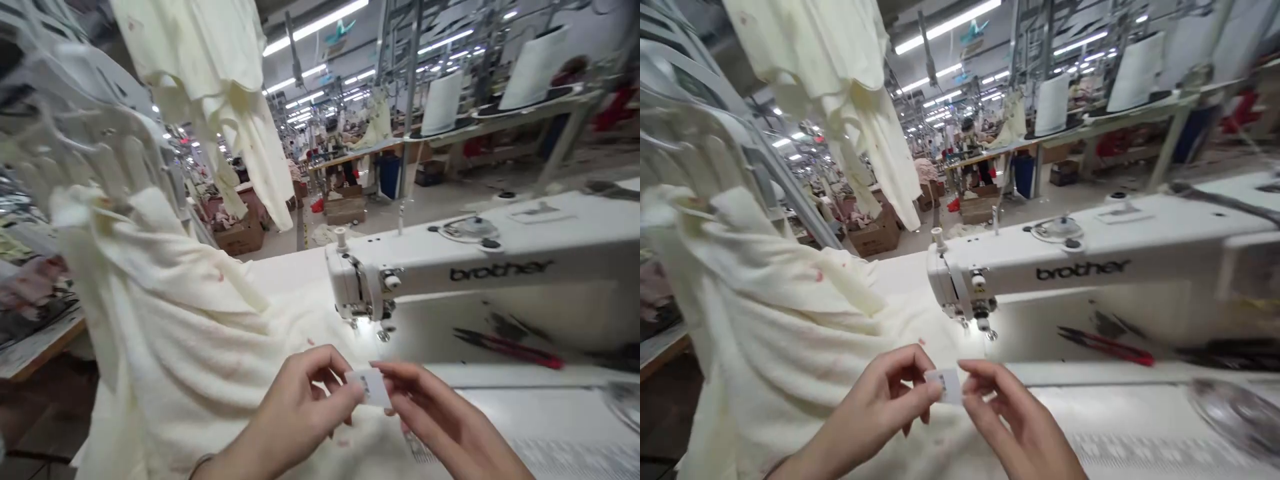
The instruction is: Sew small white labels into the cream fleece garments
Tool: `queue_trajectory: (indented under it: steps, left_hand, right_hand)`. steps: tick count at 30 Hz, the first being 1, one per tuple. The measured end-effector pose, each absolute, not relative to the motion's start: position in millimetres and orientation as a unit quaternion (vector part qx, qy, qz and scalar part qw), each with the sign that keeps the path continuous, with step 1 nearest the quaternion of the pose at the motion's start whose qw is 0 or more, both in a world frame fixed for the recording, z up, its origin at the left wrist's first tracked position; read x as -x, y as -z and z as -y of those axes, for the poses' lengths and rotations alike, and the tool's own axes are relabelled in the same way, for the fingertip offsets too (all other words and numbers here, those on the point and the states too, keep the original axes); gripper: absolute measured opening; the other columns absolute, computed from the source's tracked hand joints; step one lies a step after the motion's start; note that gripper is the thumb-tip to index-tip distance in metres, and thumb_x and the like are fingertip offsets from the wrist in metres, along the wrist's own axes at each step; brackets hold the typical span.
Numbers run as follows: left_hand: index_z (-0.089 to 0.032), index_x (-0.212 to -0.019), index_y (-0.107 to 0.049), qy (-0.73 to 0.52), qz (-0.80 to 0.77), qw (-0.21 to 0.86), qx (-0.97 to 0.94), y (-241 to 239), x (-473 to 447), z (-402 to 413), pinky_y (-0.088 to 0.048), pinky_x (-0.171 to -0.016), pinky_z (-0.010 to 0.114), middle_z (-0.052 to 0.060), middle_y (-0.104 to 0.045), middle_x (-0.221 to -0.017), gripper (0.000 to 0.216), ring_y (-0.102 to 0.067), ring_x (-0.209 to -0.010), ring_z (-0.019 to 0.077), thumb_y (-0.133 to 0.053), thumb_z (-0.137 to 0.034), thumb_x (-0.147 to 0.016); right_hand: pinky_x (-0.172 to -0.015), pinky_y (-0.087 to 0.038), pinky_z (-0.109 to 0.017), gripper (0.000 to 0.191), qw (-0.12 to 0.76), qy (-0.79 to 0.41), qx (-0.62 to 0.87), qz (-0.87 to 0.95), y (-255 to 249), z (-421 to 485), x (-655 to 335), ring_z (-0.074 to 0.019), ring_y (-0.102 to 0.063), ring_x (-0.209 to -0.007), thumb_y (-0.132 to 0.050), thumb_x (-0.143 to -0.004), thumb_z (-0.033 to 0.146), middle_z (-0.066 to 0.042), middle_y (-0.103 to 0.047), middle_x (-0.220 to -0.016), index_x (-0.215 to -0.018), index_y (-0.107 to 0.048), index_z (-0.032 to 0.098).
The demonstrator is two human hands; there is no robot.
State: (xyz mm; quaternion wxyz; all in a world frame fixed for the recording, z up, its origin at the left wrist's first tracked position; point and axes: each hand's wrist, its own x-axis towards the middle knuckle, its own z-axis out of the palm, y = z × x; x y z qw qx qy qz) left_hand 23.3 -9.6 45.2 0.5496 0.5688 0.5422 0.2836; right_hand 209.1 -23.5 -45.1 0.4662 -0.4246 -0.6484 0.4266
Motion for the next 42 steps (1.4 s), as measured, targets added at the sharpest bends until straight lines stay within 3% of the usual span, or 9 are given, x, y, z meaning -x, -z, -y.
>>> queue_trajectory:
  steps: [4, 8, 13, 17, 24, 29, 35, 37, 42]
  left_hand:
    - [-0.015, -0.076, -0.057, -0.255, -0.54, 0.552, -0.581, -35, -22, 21, -0.04, -0.05, 0.018, 0.001, -0.054, -0.064, 0.026, -0.051, -0.057, 0.0096, -0.062, -0.04, -0.078]
    - [-0.015, -0.084, -0.061, -0.274, -0.537, 0.529, -0.597, -30, -15, 18, -0.044, -0.061, 0.019, 0.002, -0.058, -0.074, 0.025, -0.053, -0.067, 0.0106, -0.065, -0.038, -0.076]
    - [-0.013, -0.076, -0.059, -0.27, -0.547, 0.56, -0.56, -25, -17, 15, -0.045, -0.056, 0.021, 0.001, -0.056, -0.061, 0.028, -0.053, -0.057, 0.0107, -0.066, -0.04, -0.074]
    - [-0.014, -0.073, -0.06, -0.249, -0.572, 0.506, -0.596, -19, -24, -5, -0.043, -0.056, 0.021, 0.001, -0.058, -0.059, 0.024, -0.055, -0.056, 0.0117, -0.064, -0.038, -0.075]
    - [-0.017, -0.067, -0.059, -0.175, -0.629, 0.368, -0.662, 32, -32, -70, -0.039, -0.059, 0.024, 0.0, -0.06, -0.059, 0.012, -0.055, -0.059, 0.0141, -0.057, -0.026, -0.075]
    - [-0.016, -0.071, -0.058, -0.172, -0.646, 0.38, -0.639, 52, -24, -79, -0.04, -0.059, 0.024, 0.001, -0.061, -0.061, 0.013, -0.056, -0.059, 0.0144, -0.054, -0.027, -0.077]
    - [-0.016, -0.071, -0.059, -0.15, -0.618, 0.465, -0.616, 26, -38, -62, -0.041, -0.058, 0.023, 0.0, -0.06, -0.059, 0.015, -0.057, -0.058, 0.0139, -0.057, -0.03, -0.078]
    - [-0.016, -0.07, -0.059, -0.134, -0.613, 0.502, -0.595, 26, -44, -59, -0.042, -0.058, 0.023, 0.0, -0.06, -0.056, 0.014, -0.057, -0.057, 0.0137, -0.058, -0.028, -0.077]
    - [-0.016, -0.071, -0.058, -0.133, -0.632, 0.504, -0.574, 44, -50, -60, -0.042, -0.061, 0.024, -0.002, -0.058, -0.054, 0.012, -0.058, -0.056, 0.0132, -0.057, -0.026, -0.077]
  right_hand:
    - [-0.058, -0.047, -0.019, 0.031, 0.467, -0.505, 0.429, 0.585, 20, 18, -194, -0.0127, -0.056, -0.063, -0.056, -0.086, 0.046, 0.0, -0.057, -0.065, -0.071, -0.057, 0.019]
    - [-0.056, -0.043, -0.02, 0.028, 0.463, -0.514, 0.443, 0.571, 20, 24, -188, -0.0118, -0.051, -0.061, -0.057, -0.084, 0.043, 0.001, -0.053, -0.064, -0.07, -0.056, 0.019]
    - [-0.055, -0.042, -0.021, 0.028, 0.448, -0.506, 0.455, 0.58, 16, 26, -192, -0.0122, -0.051, -0.06, -0.054, -0.084, 0.041, 0.001, -0.052, -0.063, -0.068, -0.055, 0.018]
    - [-0.059, -0.046, -0.022, 0.02, 0.433, -0.418, 0.49, 0.631, 37, 28, -200, -0.0131, -0.055, -0.066, -0.049, -0.091, 0.036, 0.0, -0.057, -0.073, -0.083, -0.057, 0.02]
    - [-0.086, -0.046, -0.035, 0.023, 0.385, 0.03, 0.477, 0.79, 101, 33, -197, -0.0239, -0.055, -0.109, -0.04, -0.093, 0.015, -0.01, -0.062, -0.112, -0.106, -0.059, 0.016]
    - [-0.091, -0.042, -0.037, 0.021, 0.359, 0.0, 0.464, 0.81, 112, 28, -198, -0.025, -0.051, -0.115, -0.046, -0.091, 0.014, -0.009, -0.059, -0.118, -0.107, -0.059, 0.016]
    - [-0.082, -0.043, -0.035, 0.015, 0.378, -0.039, 0.531, 0.757, 108, 26, -201, -0.0228, -0.057, -0.098, -0.042, -0.093, 0.015, -0.009, -0.058, -0.098, -0.084, -0.055, 0.018]
    - [-0.081, -0.044, -0.036, 0.013, 0.367, -0.011, 0.554, 0.747, 111, 26, -200, -0.0232, -0.056, -0.094, -0.042, -0.094, 0.021, -0.009, -0.057, -0.096, -0.091, -0.055, 0.017]
    - [-0.08, -0.044, -0.037, 0.033, 0.317, -0.01, 0.58, 0.75, 114, 29, -199, -0.024, -0.052, -0.097, -0.038, -0.095, 0.022, -0.013, -0.053, -0.103, -0.125, -0.051, 0.014]
